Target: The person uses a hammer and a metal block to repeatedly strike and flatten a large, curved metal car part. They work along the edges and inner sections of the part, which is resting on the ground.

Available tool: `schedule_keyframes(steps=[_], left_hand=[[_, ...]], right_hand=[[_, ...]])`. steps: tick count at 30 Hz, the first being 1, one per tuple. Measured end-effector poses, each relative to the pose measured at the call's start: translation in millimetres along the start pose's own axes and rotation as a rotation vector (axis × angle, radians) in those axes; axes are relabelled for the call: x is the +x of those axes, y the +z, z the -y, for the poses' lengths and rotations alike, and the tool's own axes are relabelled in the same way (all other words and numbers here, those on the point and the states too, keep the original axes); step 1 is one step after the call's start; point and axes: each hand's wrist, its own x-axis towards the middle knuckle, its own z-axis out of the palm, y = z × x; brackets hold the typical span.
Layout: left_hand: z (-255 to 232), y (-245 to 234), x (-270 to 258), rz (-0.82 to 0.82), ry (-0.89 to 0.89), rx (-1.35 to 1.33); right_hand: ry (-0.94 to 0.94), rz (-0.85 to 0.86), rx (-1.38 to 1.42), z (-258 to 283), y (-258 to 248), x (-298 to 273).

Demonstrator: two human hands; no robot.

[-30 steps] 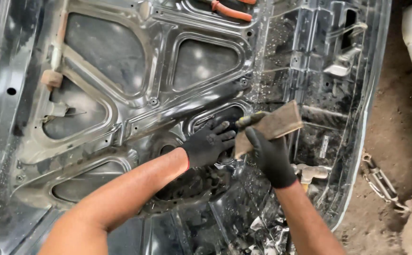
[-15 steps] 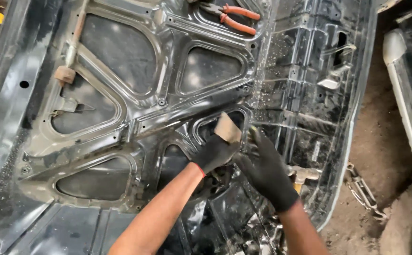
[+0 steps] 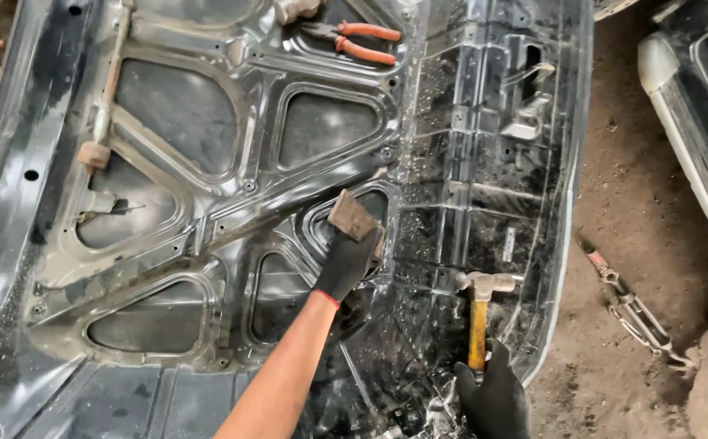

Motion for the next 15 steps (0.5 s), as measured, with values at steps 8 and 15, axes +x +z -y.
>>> schedule_keyframes(steps=[8,15], left_hand=[[-59,21,-47,-0.103,0.359,0.226],[-74,29,-61,-0.109,0.483,0.429]], right_hand=[[0.027,0.237,0.447,-26,-42,12],[-0.333,0.341,0.428,64,-98,18]])
